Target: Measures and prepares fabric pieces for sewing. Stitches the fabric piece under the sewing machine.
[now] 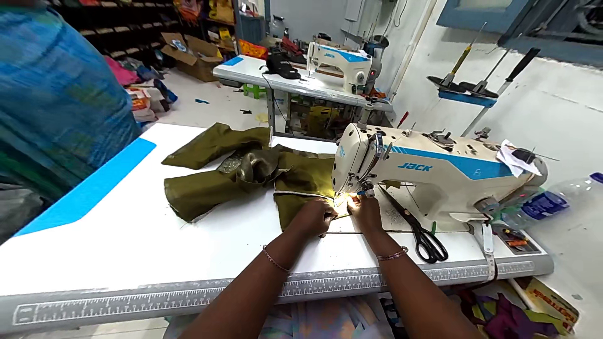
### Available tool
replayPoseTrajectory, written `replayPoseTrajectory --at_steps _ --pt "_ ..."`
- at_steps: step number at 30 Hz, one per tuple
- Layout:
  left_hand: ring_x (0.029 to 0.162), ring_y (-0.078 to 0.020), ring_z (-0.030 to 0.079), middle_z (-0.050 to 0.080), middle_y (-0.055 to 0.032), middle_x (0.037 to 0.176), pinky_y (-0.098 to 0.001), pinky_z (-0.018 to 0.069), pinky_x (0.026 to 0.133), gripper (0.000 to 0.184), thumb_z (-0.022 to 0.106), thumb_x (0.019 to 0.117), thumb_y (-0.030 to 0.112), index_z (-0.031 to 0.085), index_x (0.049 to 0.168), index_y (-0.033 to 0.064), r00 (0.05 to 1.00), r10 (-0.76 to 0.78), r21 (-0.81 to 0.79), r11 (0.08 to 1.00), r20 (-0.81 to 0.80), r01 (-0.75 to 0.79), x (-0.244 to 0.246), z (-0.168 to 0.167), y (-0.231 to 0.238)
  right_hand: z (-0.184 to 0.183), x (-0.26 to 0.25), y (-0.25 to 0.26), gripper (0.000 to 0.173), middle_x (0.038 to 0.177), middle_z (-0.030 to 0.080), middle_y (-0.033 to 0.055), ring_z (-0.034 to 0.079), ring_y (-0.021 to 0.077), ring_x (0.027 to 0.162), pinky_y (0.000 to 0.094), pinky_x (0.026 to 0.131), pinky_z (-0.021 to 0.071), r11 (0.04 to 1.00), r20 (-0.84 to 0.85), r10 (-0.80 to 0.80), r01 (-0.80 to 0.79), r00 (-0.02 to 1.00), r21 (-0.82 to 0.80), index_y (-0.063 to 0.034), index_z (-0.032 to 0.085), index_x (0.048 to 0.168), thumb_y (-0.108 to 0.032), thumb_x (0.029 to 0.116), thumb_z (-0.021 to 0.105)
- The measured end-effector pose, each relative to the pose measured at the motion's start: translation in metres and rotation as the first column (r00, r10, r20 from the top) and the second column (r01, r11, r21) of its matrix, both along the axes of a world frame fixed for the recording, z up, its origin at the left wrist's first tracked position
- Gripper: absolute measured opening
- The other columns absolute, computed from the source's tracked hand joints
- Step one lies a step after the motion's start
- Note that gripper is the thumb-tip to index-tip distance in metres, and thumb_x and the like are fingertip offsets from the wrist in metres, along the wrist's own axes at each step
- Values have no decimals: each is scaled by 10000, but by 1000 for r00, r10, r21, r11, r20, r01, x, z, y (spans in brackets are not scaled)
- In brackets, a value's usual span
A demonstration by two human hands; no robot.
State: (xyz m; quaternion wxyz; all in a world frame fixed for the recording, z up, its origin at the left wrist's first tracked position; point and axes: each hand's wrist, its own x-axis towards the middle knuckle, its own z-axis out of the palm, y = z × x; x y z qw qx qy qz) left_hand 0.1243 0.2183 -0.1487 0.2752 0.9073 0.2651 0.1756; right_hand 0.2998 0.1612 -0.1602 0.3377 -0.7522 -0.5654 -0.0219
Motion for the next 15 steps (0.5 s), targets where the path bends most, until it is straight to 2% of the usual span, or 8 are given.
replayPoseTrajectory --at_steps 4,6,8,9,11,12,15 --pt "1113 -272 668 750 -134 1076 -424 484 1046 186 626 971 38 783 1069 19 1000 -7 8 1000 24 7 -1 -4 2 11 4 -5 220 1093 679 303 675 431 1068 549 958 525 984 18 -142 143 990 -111 125 681 1104 -47 984 612" --pt "1109 -273 670 748 -134 1073 -426 487 1040 181 629 967 33 782 1062 17 1000 4 6 1000 21 -4 -3 -1 -1 11 11 -7 188 1042 684 295 671 427 1033 547 933 516 984 -27 -173 171 985 -45 118 693 1060 -31 971 621" --pt "1106 -286 673 748 -144 1079 -436 491 1036 166 644 965 14 783 1057 10 999 26 -8 1000 27 -26 -5 7 -9 0 10 -11 133 916 694 256 702 384 872 523 815 569 989 2 -41 40 999 144 106 701 952 -16 897 698" --pt "1097 -288 671 745 -147 1073 -436 491 1029 164 646 965 11 782 1056 8 999 32 -18 999 26 -32 -5 9 -10 -6 7 -12 126 891 704 234 714 355 826 500 784 591 980 37 54 -60 998 190 93 712 931 -23 882 715" --pt "1115 -275 665 741 -141 1090 -428 486 1039 185 629 972 29 778 1081 18 1000 21 -29 999 9 -21 -3 4 -5 -10 2 -10 128 893 712 230 718 356 829 503 793 589 975 80 159 -170 984 146 79 737 927 -45 903 710" --pt "1126 -270 664 743 -135 1094 -424 484 1048 192 623 974 38 778 1087 23 1000 11 -24 1000 6 -11 -2 0 -2 -7 3 -9 145 937 714 247 717 379 891 523 845 574 988 58 126 -130 990 79 84 733 954 -52 925 693" --pt "1124 -268 664 749 -130 1085 -424 476 1054 181 626 974 40 780 1066 17 1000 0 -14 1000 5 0 -2 -3 -1 9 13 -7 194 1049 687 293 678 427 1032 552 938 526 990 -18 -125 124 992 -67 113 700 1056 -47 970 634"
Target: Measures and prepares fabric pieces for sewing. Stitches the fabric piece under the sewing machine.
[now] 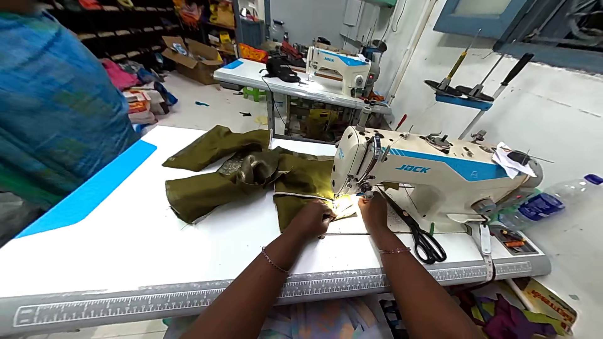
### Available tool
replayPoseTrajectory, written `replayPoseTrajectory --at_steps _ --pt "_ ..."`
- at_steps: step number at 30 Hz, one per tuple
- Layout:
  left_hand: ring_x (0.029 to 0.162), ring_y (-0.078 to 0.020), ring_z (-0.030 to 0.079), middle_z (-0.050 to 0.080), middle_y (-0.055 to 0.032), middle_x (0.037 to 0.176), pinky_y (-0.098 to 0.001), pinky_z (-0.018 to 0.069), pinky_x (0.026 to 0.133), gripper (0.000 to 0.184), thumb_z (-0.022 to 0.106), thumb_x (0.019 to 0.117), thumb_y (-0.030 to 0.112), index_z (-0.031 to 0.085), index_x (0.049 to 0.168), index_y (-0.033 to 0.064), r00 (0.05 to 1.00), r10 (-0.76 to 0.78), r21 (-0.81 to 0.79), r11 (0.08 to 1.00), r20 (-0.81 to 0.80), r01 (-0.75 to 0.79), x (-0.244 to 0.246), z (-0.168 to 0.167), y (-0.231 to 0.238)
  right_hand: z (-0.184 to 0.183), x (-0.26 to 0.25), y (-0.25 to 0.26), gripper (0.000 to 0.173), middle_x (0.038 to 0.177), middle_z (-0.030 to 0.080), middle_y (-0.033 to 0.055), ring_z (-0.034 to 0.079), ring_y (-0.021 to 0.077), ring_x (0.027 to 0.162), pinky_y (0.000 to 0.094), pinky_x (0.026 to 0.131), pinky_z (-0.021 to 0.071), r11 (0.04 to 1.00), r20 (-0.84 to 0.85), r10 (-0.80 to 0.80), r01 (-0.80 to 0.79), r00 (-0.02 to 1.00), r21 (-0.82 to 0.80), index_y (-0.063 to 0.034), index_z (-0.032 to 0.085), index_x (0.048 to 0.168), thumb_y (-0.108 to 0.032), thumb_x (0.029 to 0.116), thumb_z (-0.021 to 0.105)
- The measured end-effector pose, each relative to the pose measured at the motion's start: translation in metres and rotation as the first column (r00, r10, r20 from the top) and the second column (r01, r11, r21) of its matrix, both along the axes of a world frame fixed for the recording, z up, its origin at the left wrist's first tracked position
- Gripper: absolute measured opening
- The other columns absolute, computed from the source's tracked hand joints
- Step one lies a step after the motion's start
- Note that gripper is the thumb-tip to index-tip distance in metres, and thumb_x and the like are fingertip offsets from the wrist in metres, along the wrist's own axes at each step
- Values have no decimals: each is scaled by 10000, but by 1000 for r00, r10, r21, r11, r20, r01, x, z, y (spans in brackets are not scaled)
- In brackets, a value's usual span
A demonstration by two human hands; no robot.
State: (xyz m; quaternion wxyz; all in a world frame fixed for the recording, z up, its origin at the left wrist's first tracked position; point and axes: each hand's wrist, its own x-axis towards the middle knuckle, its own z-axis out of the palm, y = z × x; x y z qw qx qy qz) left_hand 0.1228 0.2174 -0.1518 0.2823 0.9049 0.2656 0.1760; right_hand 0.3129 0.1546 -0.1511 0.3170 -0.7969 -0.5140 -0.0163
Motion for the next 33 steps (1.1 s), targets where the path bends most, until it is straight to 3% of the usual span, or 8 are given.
replayPoseTrajectory --at_steps 6,9,11,16,21,25,29,33 --pt "1111 -273 667 742 -142 1072 -426 485 1043 178 626 974 34 778 1063 12 1000 8 -2 1000 16 -8 0 2 0 -17 -8 -2 144 918 719 240 723 371 858 513 818 587 947 112 270 -284 956 146 78 742 950 -55 918 697" --pt "1112 -277 668 747 -142 1072 -429 483 1046 177 630 965 24 781 1056 8 999 -5 13 1000 33 5 0 -2 2 -2 -4 2 178 1017 691 288 687 422 1001 552 917 537 999 2 47 -47 999 23 113 704 1026 -41 951 656" --pt "1123 -283 671 750 -147 1086 -434 484 1056 181 635 959 19 783 1061 5 999 -12 25 1000 48 11 -1 -2 2 -2 -3 -1 154 929 685 271 687 392 896 535 834 544 990 -35 28 -23 999 138 114 704 973 -27 911 690" --pt "1072 -295 675 736 -167 1024 -444 501 1011 157 640 949 11 778 1023 -5 998 -9 2 1000 66 9 0 -2 2 -20 -11 -14 81 859 701 168 679 219 706 360 674 587 854 1 471 -457 882 248 42 723 913 -31 880 738" --pt "1075 -269 676 752 -138 1032 -424 489 1023 154 647 958 25 788 1021 16 998 -16 21 1000 59 15 0 -2 2 -19 -5 -3 141 871 707 214 710 320 816 481 787 578 951 -17 234 -225 972 210 73 722 928 -57 882 749" --pt "1088 -284 674 742 -156 1041 -432 496 1022 155 645 959 25 782 1030 8 999 1 10 1000 55 -1 0 -2 2 -18 -9 -11 114 851 698 191 692 287 754 434 719 584 908 52 371 -374 927 187 58 731 902 -54 889 721" --pt "1093 -267 674 753 -130 1047 -420 491 1032 161 645 963 41 789 1032 21 999 -10 31 999 52 9 0 -6 2 -2 -3 -8 159 959 696 264 685 395 939 546 867 532 995 -57 8 -2 998 103 102 713 998 -34 927 671" --pt "1102 -276 668 742 -147 1061 -429 492 1032 158 643 963 36 780 1038 12 999 -4 0 1000 47 4 -1 -4 3 -18 -8 -15 89 898 700 181 691 275 771 440 719 594 903 55 371 -374 927 213 34 734 947 -41 898 728"
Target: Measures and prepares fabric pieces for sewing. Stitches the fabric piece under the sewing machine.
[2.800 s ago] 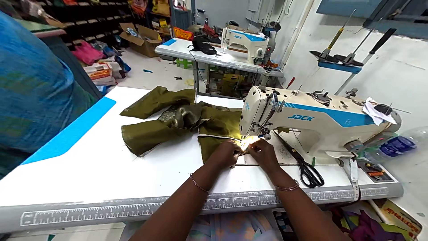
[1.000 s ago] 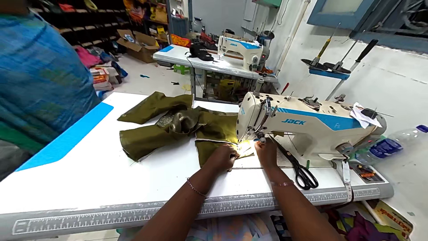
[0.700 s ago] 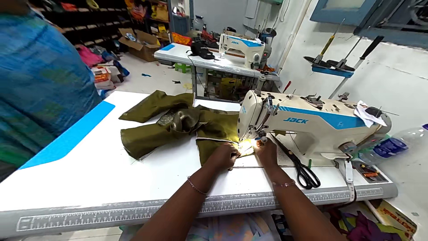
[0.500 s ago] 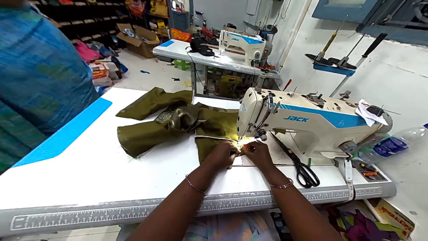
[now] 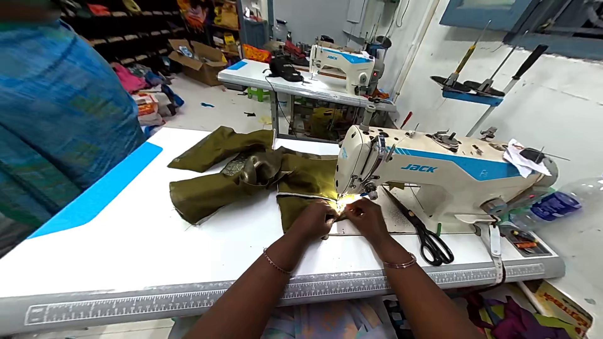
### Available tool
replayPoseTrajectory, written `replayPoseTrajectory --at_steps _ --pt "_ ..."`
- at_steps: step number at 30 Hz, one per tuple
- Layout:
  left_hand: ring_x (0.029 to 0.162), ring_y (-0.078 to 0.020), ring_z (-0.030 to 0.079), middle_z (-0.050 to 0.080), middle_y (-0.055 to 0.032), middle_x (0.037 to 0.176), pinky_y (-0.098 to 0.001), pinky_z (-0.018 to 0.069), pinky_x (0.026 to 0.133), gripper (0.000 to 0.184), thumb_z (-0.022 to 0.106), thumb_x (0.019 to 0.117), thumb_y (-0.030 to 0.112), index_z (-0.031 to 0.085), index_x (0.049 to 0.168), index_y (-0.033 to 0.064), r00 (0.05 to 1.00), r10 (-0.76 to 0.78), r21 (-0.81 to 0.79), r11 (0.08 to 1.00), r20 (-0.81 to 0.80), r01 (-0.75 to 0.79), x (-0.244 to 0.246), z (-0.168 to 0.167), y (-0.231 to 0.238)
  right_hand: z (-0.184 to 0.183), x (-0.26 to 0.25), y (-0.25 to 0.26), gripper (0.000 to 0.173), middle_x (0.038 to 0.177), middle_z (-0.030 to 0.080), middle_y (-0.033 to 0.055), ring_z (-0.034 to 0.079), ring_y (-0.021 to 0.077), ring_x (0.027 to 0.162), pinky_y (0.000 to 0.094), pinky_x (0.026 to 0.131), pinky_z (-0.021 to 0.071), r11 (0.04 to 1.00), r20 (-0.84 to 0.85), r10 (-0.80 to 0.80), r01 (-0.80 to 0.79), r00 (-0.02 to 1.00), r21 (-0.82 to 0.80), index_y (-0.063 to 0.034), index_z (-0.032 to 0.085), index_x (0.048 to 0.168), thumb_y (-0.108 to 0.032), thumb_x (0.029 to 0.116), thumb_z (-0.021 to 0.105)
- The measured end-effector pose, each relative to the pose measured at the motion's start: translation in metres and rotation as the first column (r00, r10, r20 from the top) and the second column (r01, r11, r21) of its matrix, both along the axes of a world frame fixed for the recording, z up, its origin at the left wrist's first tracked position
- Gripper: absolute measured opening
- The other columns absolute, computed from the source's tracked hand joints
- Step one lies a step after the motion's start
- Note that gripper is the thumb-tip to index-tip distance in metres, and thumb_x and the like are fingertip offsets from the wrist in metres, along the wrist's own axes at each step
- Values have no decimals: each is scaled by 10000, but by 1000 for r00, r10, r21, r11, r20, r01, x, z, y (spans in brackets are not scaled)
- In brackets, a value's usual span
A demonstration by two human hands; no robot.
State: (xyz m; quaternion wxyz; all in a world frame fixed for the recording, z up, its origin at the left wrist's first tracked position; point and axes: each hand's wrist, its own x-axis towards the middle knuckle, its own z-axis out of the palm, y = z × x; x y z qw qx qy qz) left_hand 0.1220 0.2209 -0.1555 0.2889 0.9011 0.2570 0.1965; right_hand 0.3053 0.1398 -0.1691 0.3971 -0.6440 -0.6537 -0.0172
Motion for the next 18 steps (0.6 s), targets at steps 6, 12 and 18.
replayPoseTrajectory --at_steps 6,12,18 --pt "1114 -270 677 757 -133 1078 -432 487 1043 153 650 964 37 785 1032 14 998 -16 5 1000 68 16 -3 -2 2 14 1 13 155 952 700 249 689 366 919 516 857 539 909 -135 -407 386 904 -154 94 714 1009 -29 915 701" --pt "1148 -290 639 579 -221 1399 -396 513 1013 424 720 947 81 609 1330 -63 990 87 -87 993 110 -77 -1 2 0 9 16 14 228 975 661 197 644 264 846 443 800 534 900 -485 -432 401 760 -173 80 642 1144 -62 966 659" --pt "1102 -305 675 704 -220 1133 -432 508 1015 155 635 984 42 716 1014 -87 984 146 -50 989 106 -142 2 2 1 10 7 9 200 849 643 107 606 123 683 308 662 544 982 -570 -184 175 801 -71 73 634 1064 12 885 700"
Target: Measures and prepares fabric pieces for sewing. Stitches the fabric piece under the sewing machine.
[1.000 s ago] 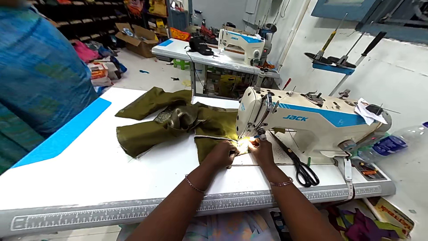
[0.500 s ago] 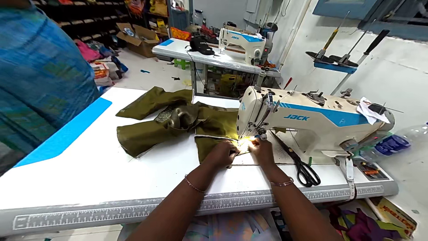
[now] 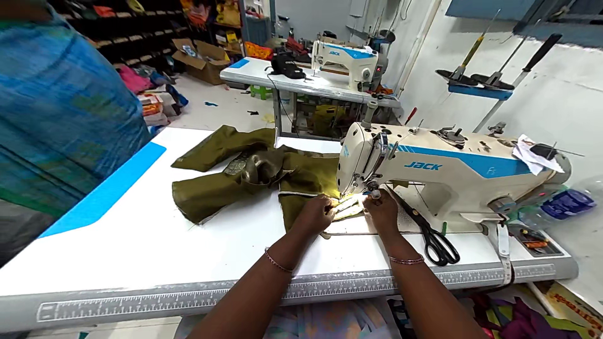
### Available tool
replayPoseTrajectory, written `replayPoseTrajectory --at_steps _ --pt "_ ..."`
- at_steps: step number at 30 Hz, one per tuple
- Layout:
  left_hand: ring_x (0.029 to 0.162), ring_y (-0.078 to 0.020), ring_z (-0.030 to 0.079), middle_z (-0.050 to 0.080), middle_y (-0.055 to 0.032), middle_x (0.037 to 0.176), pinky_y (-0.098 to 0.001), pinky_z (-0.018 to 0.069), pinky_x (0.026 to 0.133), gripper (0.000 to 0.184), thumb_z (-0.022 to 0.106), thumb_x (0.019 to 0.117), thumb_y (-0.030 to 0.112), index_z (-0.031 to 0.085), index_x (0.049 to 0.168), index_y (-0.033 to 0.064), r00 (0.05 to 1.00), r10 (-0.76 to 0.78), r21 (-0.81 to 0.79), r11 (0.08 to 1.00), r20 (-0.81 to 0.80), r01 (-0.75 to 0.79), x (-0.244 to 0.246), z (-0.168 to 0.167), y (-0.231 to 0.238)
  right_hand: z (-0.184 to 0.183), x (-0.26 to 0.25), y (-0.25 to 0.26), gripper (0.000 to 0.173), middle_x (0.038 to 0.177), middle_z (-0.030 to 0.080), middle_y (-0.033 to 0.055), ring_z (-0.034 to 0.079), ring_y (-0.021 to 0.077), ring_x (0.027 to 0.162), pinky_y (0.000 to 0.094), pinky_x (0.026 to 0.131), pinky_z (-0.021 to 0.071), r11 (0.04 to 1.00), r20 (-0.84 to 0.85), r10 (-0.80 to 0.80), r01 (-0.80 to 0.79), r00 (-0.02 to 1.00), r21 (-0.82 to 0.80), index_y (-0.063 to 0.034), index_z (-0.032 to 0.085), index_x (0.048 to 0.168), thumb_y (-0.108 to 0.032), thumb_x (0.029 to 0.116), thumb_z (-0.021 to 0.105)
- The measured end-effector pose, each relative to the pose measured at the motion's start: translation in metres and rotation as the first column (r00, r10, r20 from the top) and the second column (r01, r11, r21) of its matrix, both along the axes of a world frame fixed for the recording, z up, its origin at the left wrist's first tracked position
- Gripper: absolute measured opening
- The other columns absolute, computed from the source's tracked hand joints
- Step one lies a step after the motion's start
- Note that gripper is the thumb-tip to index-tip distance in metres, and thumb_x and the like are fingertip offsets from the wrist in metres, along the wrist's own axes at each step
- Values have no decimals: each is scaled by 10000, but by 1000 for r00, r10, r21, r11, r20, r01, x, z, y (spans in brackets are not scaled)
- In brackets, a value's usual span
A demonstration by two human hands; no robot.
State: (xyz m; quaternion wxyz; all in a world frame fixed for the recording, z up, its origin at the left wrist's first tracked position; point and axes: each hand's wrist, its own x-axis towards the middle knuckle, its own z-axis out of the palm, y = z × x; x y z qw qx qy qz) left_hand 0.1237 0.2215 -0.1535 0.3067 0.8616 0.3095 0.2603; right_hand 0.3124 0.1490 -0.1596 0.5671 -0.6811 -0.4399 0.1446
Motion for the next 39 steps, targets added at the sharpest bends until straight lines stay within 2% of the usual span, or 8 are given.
replayPoseTrajectory --at_steps 6,16,21,25,27,31,33,39 --pt "1161 -331 647 692 -223 1182 -458 468 1067 200 584 1009 49 713 1079 -87 1000 -20 -25 1000 -21 19 4 -3 2 -4 -10 -6 117 769 698 42 622 25 634 200 626 538 966 119 254 -257 960 16 19 692 903 -17 838 782" --pt "1225 -376 591 669 -232 1213 -499 430 1089 217 579 1020 76 707 1071 -92 994 -8 -64 998 -111 1 12 1 0 -8 -19 -6 79 807 718 90 667 85 645 221 613 566 944 332 300 -328 894 28 8 710 899 -21 851 765" --pt "1236 -351 594 670 -219 1227 -484 434 1098 232 553 1030 78 713 1092 -78 996 -21 -86 996 -86 13 13 -7 6 -16 -30 -13 98 842 671 119 643 203 663 369 604 560 978 569 171 -208 805 -1 -23 690 955 -89 907 745" --pt "1255 -338 586 661 -211 1250 -477 422 1118 243 538 1031 61 707 1142 -74 994 -30 -112 994 -103 18 11 -5 8 5 -30 -7 172 919 698 261 700 406 879 571 805 548 973 513 37 85 858 -214 104 697 949 -52 888 734" --pt "1254 -332 586 660 -207 1251 -472 422 1118 242 537 1036 65 706 1141 -71 994 -19 -123 992 -108 5 11 -4 7 1 -26 -9 150 862 683 229 681 356 787 524 729 546 988 501 -3 80 865 -132 86 688 912 -40 869 759" --pt "1237 -348 588 655 -212 1241 -484 432 1100 247 543 1031 76 703 1154 -66 990 -5 -127 992 -138 -12 13 -4 7 -19 -23 -14 83 901 683 128 649 176 663 331 599 573 964 597 209 -267 775 10 -6 705 939 -50 879 741" --pt "1261 -363 573 641 -226 1274 -492 419 1114 258 526 1029 51 689 1181 -80 988 -28 -119 993 -149 10 12 -4 7 -18 -25 -13 70 889 679 124 645 181 673 337 612 568 957 610 238 -289 756 -14 -15 707 929 -50 880 744" --pt "1303 -375 545 618 -230 1324 -499 400 1132 276 499 1018 -12 671 1221 -85 981 -45 -117 993 -190 23 10 6 2 -3 -27 -4 125 879 694 217 691 341 808 510 752 557 993 504 41 19 863 -114 78 695 909 -35 876 738"
